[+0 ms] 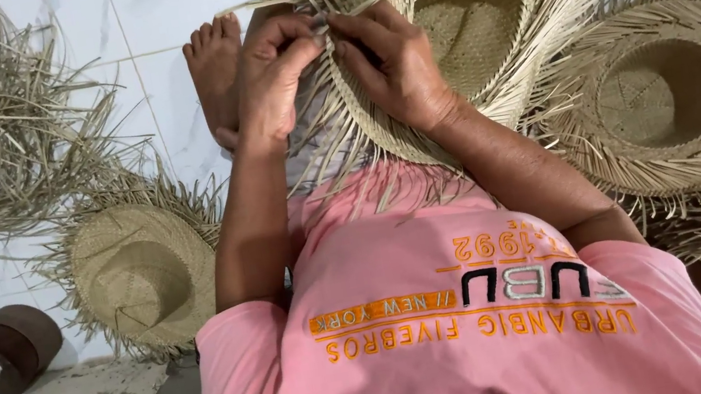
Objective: Weaving straw strands to finish the brim of a handmade straw hat.
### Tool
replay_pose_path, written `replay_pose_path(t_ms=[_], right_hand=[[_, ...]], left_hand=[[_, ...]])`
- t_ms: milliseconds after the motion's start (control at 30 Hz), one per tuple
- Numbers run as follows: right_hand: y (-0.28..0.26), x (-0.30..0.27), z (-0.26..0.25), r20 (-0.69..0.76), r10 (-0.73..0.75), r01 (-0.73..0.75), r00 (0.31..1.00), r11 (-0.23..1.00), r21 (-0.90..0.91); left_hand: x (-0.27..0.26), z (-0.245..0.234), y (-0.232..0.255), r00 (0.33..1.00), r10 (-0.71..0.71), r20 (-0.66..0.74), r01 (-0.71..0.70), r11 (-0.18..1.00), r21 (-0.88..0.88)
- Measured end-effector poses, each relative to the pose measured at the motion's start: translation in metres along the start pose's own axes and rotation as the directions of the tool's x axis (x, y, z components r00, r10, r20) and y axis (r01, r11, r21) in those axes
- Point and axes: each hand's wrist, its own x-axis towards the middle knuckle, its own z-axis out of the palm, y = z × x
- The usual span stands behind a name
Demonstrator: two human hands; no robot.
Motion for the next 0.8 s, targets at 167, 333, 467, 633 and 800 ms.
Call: replay_pose_path(t_ms=[167,333,467,633,800], right_hand=[[-0.010,0.004,-0.006,0.026,0.019,-0.019,0.999,1.000,0.004],[-0.011,0.004,-0.005,0.026,0.035,-0.036,0.999,0.999,0.001],[-0.010,0.004,-0.005,0.027,0.046,-0.046,0.999,0.999,0.003],[-0.014,0.004,-0.006,0.026,0.031,-0.031,0.999,0.999,-0.014],[-0.006,0.004,-0.002,0.016,0.039,-0.039,0.999,0.999,-0.029]], left_hand=[[-0.013,-0.015,0.007,0.993,-0.072,-0.095,0.060,0.990,-0.127],[-0.037,-0.025,0.043,0.995,0.074,-0.062,-0.074,0.997,-0.005],[-0.063,-0.039,0.087,0.991,-0.040,-0.124,0.012,0.977,-0.215],[-0.087,-0.042,0.137,0.958,0.251,-0.140,-0.247,0.968,0.052],[-0.034,-0.003,0.086,0.972,0.211,-0.106,-0.163,0.923,0.347]])
